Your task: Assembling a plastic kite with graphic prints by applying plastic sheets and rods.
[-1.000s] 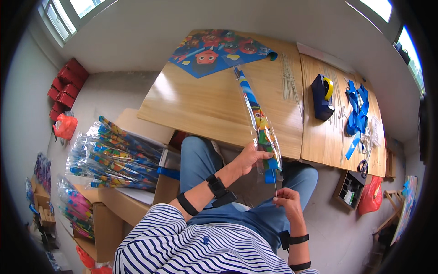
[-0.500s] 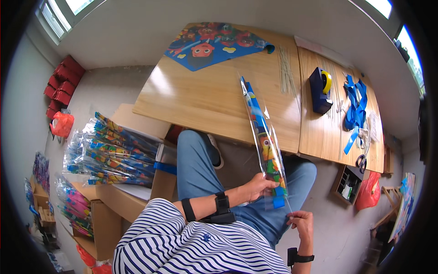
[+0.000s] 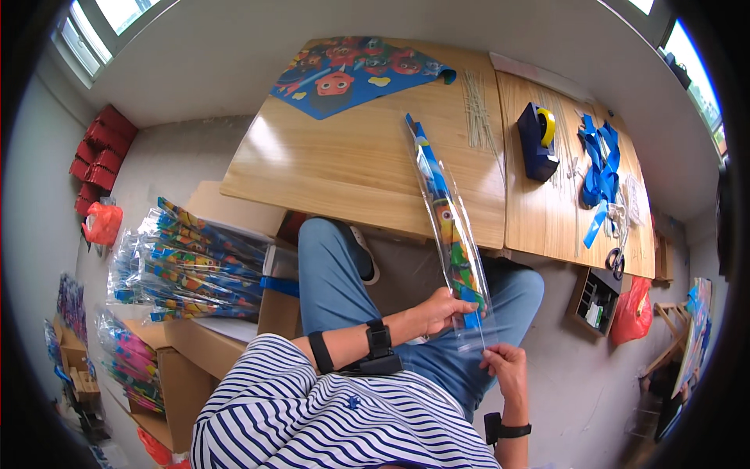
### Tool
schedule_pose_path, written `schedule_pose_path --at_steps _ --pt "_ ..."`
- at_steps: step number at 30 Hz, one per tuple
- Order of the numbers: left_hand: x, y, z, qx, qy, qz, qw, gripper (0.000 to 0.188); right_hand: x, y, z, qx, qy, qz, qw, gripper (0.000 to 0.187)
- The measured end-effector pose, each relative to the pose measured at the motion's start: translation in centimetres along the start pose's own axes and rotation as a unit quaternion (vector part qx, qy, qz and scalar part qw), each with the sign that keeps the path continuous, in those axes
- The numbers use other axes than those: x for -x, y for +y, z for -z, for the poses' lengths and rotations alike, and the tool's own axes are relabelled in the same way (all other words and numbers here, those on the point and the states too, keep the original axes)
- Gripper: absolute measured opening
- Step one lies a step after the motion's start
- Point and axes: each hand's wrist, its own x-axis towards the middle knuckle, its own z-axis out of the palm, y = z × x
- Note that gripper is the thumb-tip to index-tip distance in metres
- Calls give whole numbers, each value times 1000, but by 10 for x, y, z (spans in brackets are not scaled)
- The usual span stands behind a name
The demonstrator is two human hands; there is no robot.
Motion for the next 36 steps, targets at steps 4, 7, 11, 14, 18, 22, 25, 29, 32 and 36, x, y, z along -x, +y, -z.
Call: schedule_pose_path --at_steps 4,7,11,14,18,22,25,29,32,36 --pt "8 2 -7 10 -3 28 1000 42 -30 -4 -20 -51 55 20 997 13" --pt "8 2 -4 18 -12 12 1000 42 -36 -20 -35 -104 87 49 990 15" --pt "4 1 11 -29 -30 10 999 39 -38 -17 -37 -175 28 58 982 11" --pt "12 21 9 -57 15 18 998 35 -38 -7 -32 -185 29 39 981 7" --pt "-4 56 35 7 58 -91 994 29 -36 -12 -37 -168 30 52 984 5" --pt "-9 80 21 -41 45 -171 983 34 -40 -13 -41 -160 45 55 985 4" --pt "-6 93 3 -71 12 -254 964 36 -44 -23 -43 -191 37 61 979 5" --pt "-10 143 -1 -152 25 -278 948 39 -76 -51 -54 -222 39 95 970 17" --pt "-30 195 15 -167 40 -313 934 40 -117 -87 -76 -238 35 117 964 25" --pt "-52 270 52 -250 132 -311 907 40 -186 -129 -101 -200 36 135 970 22"
